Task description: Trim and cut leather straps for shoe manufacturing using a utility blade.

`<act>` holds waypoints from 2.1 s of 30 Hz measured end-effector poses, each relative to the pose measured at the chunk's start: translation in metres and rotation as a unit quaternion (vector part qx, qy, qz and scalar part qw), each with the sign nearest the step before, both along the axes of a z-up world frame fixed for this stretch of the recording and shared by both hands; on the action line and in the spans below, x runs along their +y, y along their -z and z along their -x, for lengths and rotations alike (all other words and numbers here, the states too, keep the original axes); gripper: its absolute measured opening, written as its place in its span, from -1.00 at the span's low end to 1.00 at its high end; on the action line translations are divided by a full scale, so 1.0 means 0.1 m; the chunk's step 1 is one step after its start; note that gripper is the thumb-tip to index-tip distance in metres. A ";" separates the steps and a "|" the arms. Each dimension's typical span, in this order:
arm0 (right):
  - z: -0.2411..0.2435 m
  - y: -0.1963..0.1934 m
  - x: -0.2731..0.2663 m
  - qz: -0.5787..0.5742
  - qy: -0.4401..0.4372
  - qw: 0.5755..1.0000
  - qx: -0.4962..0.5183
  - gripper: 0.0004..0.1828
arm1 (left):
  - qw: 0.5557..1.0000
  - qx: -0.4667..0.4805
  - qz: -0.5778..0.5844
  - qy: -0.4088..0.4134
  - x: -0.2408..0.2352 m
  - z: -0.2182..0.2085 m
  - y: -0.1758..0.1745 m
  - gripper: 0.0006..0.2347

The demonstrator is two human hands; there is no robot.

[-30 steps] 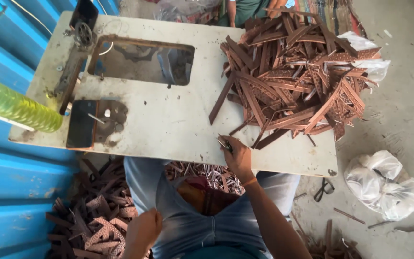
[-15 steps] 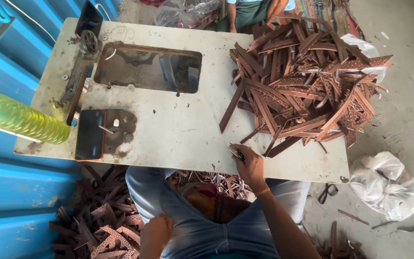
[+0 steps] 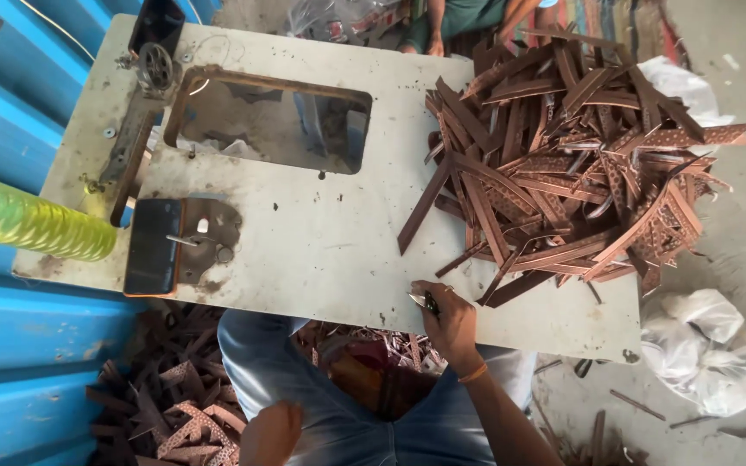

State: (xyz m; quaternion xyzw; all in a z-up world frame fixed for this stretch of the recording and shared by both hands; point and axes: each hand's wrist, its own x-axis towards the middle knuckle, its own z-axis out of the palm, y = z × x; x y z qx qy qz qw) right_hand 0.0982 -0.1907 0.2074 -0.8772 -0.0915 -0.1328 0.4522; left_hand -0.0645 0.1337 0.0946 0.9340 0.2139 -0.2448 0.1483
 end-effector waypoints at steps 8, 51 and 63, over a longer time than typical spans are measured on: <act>-0.04 -0.02 -0.07 -0.029 -0.046 0.998 -0.028 -0.58 | 0.914 -0.199 0.317 0.159 -0.89 -1.20 -1.15 -0.71; -0.06 -0.07 -0.03 -0.012 -0.034 0.999 -0.011 -0.50 | 0.716 -0.254 0.596 -0.261 -1.37 -1.46 -0.79 -0.76; -0.05 0.12 -0.11 -0.244 0.095 0.955 0.141 -0.67 | 0.718 -0.290 0.632 0.031 -1.60 -0.98 -1.94 -0.82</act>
